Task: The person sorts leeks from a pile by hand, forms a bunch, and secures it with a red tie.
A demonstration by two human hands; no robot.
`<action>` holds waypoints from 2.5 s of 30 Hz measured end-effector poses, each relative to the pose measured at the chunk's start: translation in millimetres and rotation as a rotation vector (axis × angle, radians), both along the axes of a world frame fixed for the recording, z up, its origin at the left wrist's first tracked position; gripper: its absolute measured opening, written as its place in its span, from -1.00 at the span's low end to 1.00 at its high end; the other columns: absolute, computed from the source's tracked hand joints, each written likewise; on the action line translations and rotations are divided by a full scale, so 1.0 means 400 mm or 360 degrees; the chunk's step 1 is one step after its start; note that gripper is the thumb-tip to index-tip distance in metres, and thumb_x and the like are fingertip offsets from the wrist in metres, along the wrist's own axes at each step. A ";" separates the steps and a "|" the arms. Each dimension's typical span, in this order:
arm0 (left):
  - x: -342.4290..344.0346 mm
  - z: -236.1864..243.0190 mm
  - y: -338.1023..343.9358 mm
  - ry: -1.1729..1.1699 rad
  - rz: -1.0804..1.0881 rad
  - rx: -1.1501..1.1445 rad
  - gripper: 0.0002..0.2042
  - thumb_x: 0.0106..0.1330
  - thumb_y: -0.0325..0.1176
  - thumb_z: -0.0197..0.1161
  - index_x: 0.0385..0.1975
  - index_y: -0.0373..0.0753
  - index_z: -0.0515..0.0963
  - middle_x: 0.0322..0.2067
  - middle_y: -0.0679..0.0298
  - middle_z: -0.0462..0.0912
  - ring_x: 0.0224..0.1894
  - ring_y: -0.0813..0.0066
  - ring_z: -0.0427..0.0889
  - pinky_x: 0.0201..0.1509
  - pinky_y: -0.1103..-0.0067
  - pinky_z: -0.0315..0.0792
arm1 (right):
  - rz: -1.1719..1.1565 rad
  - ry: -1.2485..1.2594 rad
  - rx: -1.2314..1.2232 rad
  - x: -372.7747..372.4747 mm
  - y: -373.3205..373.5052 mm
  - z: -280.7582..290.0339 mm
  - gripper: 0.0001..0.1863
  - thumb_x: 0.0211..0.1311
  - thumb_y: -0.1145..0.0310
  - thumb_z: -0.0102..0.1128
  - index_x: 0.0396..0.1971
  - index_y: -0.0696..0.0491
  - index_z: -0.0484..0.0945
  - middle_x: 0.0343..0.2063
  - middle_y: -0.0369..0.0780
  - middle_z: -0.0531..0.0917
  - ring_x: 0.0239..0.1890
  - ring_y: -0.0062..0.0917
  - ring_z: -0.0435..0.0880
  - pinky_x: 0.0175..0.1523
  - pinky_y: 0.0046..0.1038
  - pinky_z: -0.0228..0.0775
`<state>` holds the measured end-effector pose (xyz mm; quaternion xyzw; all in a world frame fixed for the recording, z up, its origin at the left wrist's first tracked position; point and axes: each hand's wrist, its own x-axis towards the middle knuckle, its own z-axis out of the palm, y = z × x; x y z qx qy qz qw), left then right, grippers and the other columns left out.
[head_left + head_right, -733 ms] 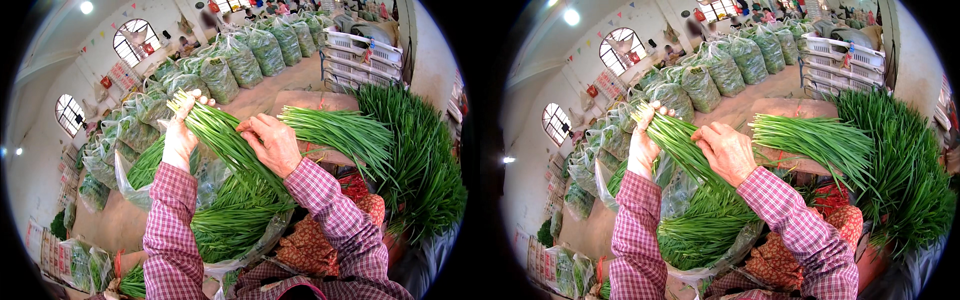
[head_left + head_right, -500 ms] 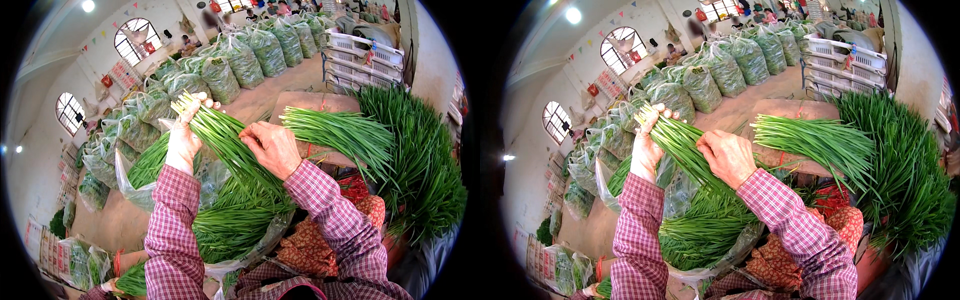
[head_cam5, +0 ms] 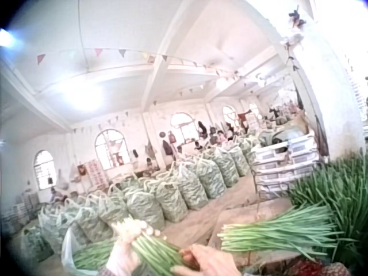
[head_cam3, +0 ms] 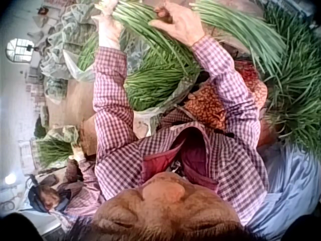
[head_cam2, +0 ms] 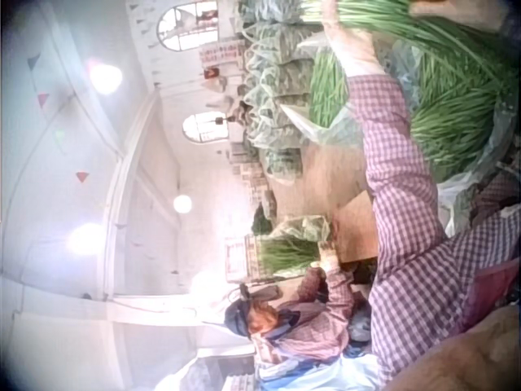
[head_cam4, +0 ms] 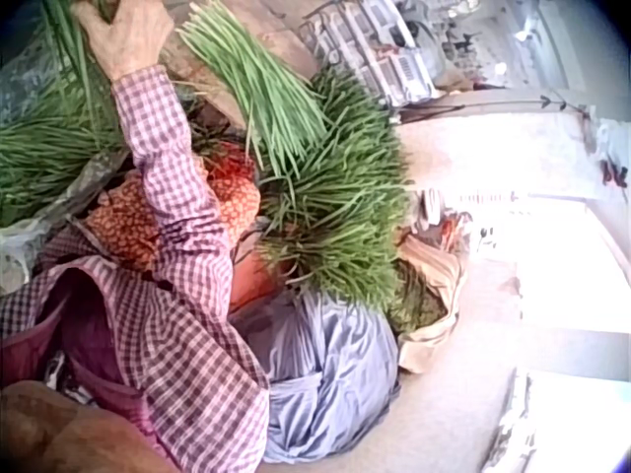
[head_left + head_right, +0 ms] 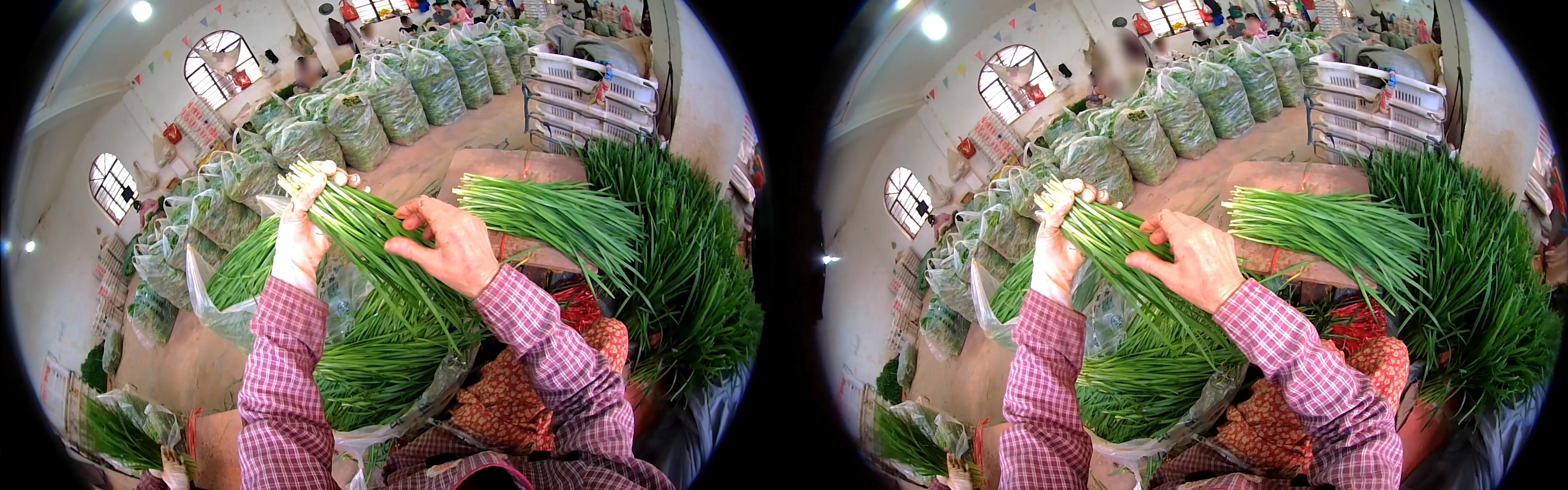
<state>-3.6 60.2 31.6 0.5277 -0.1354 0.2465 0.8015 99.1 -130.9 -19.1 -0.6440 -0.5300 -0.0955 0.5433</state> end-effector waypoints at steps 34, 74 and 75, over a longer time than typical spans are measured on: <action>0.047 -0.023 -0.122 0.0828 0.0005 0.0428 -0.63 0.10 -0.37 0.37 -0.10 -0.25 0.44 -0.37 0.24 0.58 -0.35 0.49 0.60 -0.28 0.55 0.52 | -0.0301 -0.0965 -0.0181 0.204 -0.066 0.094 -0.72 0.16 0.12 0.15 -0.55 0.01 0.51 -0.58 -0.23 0.53 -0.48 -0.25 0.58 -0.42 -0.22 0.38; 0.062 0.054 0.051 0.0477 0.0359 -0.0073 -0.71 0.28 -0.31 0.22 -0.08 -0.32 0.48 -0.41 0.31 0.55 -0.22 0.32 0.56 0.05 0.27 0.49 | -0.0342 -0.0900 0.0149 0.117 -0.021 -0.022 -0.83 0.03 0.32 0.24 -0.45 0.01 0.43 -0.50 -0.27 0.45 -0.37 -0.41 0.48 -0.19 -0.35 0.30; 0.045 0.058 0.072 0.0385 0.0350 -0.0088 -0.73 0.29 -0.31 0.21 -0.10 -0.31 0.48 -0.41 0.32 0.55 -0.21 0.32 0.55 0.08 0.25 0.47 | -0.0364 -0.0876 0.0158 0.126 -0.043 -0.029 -0.84 0.04 0.33 0.24 -0.46 0.01 0.43 -0.51 -0.27 0.45 -0.39 -0.42 0.47 -0.21 -0.35 0.30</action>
